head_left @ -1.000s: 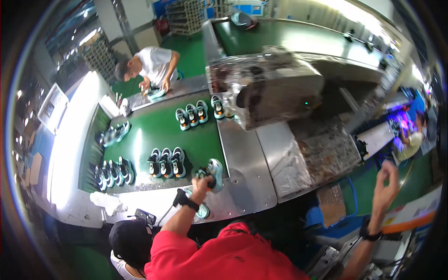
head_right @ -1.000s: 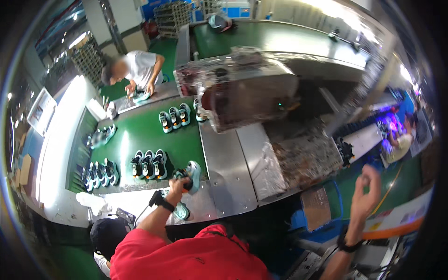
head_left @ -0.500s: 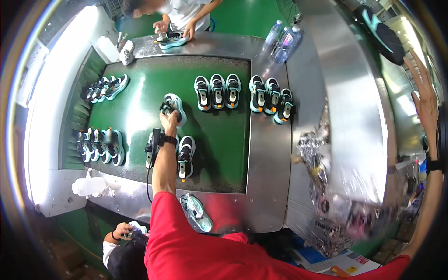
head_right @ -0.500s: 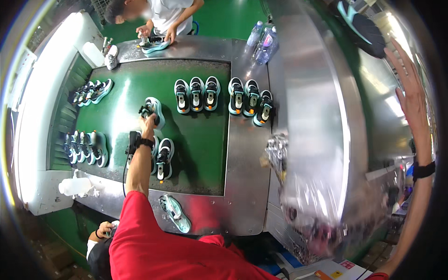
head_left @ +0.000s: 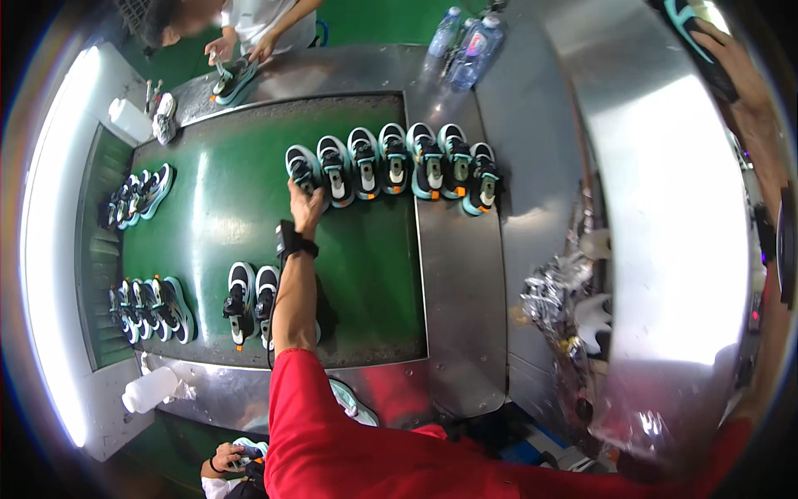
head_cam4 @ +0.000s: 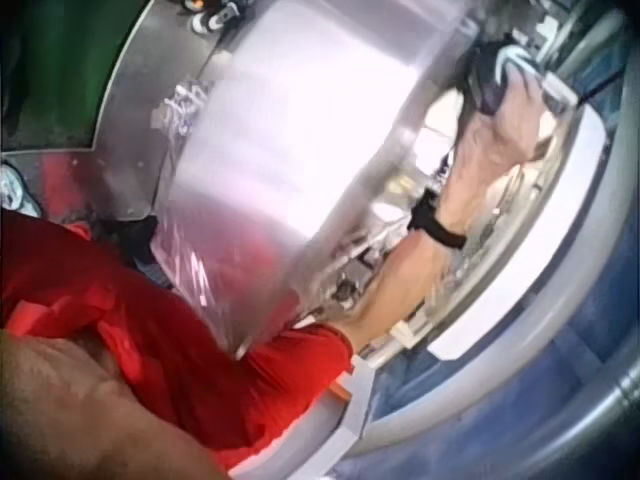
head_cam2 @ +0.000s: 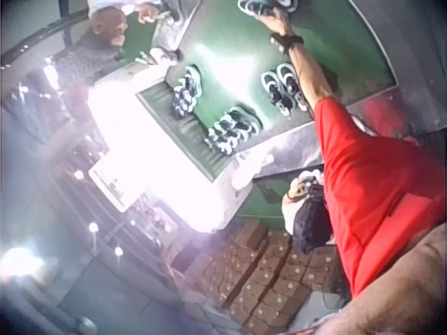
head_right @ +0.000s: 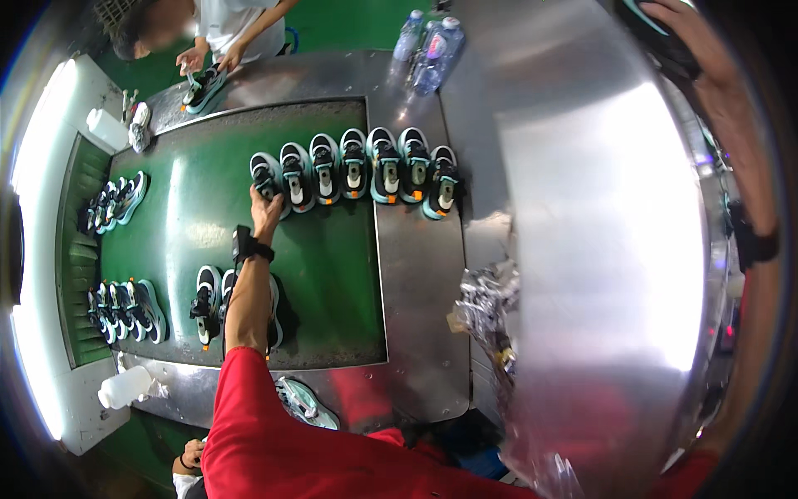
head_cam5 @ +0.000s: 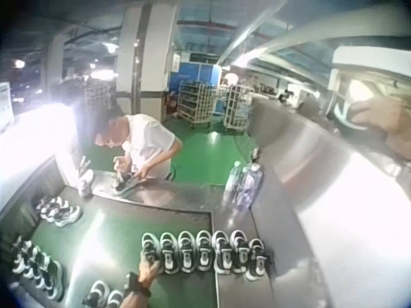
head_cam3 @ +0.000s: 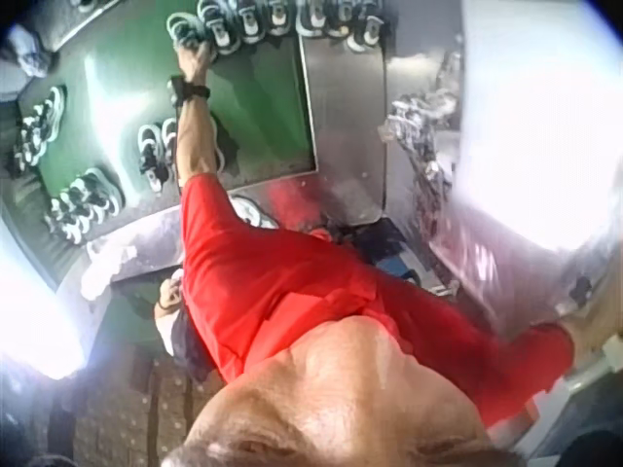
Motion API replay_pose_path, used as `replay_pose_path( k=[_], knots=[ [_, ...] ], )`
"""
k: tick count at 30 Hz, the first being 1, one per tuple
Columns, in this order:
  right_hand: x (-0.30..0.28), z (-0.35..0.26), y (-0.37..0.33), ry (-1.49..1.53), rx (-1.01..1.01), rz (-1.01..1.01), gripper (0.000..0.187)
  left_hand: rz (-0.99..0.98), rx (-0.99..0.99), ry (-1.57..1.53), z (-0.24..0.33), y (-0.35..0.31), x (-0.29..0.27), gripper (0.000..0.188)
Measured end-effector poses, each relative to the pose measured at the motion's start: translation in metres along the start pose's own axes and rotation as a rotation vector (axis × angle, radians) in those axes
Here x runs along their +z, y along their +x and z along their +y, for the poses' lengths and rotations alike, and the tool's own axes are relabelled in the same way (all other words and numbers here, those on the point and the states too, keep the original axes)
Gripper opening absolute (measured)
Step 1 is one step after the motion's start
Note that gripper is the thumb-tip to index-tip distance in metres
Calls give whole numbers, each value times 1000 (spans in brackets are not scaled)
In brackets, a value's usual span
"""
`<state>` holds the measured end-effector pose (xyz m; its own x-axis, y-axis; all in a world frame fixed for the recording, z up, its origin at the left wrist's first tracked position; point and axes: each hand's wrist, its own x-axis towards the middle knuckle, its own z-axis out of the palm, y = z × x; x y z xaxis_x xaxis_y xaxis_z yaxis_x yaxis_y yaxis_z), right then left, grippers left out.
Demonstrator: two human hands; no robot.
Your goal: Picking up a shoe, placing it in a pressing machine for sole/heel attachment, and then placing it on a conveyor belt.
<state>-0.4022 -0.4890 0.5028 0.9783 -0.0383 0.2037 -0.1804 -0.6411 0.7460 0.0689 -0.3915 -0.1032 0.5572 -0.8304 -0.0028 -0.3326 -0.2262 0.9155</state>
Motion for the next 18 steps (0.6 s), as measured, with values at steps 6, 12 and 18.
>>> replay_pose_path(
  k=[6, 12, 18],
  knots=[
    [-116, -73, 20, -112, 778, 14, 40, 85, 124, 6, 41, -84, -28, 81],
    [-277, -119, 23, 48, 1880, 539, 42, -1050, -218, -537, 219, -333, -46, 33],
    [-446, -264, -155, 513, 1658, 526, 26, -2013, -226, -1068, 375, -508, -30, 64]
  ],
)
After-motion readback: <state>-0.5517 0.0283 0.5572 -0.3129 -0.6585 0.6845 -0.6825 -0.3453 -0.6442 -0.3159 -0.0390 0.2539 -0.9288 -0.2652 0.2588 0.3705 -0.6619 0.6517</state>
